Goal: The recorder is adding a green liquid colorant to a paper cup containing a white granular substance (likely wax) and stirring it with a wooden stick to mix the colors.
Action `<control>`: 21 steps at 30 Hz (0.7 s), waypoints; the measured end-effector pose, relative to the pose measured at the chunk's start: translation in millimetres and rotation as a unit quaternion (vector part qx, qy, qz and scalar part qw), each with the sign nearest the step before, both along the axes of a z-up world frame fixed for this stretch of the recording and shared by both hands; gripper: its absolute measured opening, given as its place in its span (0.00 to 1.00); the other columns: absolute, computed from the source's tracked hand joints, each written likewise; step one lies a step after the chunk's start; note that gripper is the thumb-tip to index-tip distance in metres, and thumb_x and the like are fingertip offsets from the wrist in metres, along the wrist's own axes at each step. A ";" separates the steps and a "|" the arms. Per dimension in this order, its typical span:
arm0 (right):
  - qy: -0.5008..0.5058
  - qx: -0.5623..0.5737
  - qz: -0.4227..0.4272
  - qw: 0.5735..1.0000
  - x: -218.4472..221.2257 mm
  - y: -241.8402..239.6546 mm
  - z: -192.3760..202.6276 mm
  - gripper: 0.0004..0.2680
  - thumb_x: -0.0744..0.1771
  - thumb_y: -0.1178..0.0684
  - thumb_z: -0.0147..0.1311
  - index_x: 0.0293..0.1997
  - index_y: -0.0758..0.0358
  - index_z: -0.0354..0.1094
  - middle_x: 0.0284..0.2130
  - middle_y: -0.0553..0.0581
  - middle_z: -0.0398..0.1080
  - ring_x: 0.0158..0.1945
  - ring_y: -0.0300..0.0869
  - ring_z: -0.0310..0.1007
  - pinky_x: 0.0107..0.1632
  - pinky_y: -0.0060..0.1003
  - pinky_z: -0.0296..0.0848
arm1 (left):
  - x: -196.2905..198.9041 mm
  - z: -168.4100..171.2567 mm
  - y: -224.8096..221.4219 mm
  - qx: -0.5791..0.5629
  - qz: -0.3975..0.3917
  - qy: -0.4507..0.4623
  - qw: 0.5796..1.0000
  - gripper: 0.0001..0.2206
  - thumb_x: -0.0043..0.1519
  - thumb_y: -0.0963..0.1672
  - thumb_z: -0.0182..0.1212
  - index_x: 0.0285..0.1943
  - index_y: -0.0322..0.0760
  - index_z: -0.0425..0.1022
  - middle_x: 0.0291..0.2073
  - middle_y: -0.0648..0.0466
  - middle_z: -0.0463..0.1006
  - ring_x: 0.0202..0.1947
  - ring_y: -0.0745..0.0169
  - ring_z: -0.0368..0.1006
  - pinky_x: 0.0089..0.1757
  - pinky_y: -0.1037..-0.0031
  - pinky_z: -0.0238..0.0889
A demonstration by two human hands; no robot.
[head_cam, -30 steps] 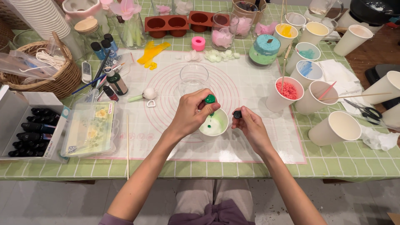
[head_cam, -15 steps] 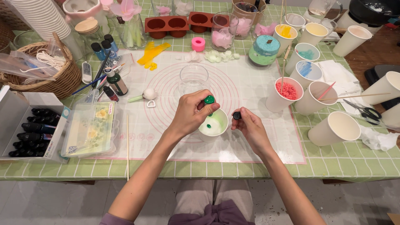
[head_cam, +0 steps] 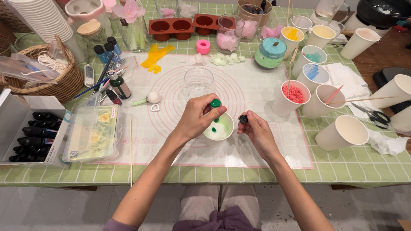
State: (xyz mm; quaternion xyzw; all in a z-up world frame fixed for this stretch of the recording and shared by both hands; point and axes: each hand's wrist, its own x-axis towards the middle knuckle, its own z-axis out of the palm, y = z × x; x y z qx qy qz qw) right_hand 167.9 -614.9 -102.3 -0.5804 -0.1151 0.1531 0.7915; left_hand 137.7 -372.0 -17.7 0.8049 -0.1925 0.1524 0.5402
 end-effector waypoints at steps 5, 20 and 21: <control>-0.003 0.006 0.002 1.000 -1.4 0.8 2.5 0.13 0.73 0.44 0.41 0.47 0.65 0.67 0.34 0.51 0.67 0.36 0.37 0.68 0.45 0.35 0.71 | -5.6 9.1 -2.2 0.015 -0.042 0.003 0.999 0.10 0.62 0.45 0.65 0.37 0.32 0.74 0.24 0.54 0.71 0.24 0.66 0.64 0.29 0.71 0.60; -0.006 0.001 -0.001 1.000 -2.5 -2.2 0.8 0.14 0.73 0.44 0.41 0.47 0.65 0.67 0.33 0.51 0.67 0.36 0.37 0.68 0.45 0.36 0.71 | -7.5 7.3 -8.7 0.032 -0.003 -0.029 0.999 0.12 0.61 0.45 0.66 0.35 0.31 0.71 0.24 0.51 0.71 0.24 0.61 0.66 0.31 0.69 0.60; -0.007 0.002 -0.001 1.000 -2.6 -2.4 0.6 0.14 0.73 0.44 0.41 0.47 0.65 0.67 0.33 0.52 0.68 0.36 0.37 0.69 0.45 0.36 0.71 | -8.0 7.1 -9.1 0.030 -0.003 -0.028 0.999 0.12 0.61 0.45 0.66 0.35 0.31 0.71 0.24 0.51 0.70 0.24 0.61 0.66 0.31 0.69 0.60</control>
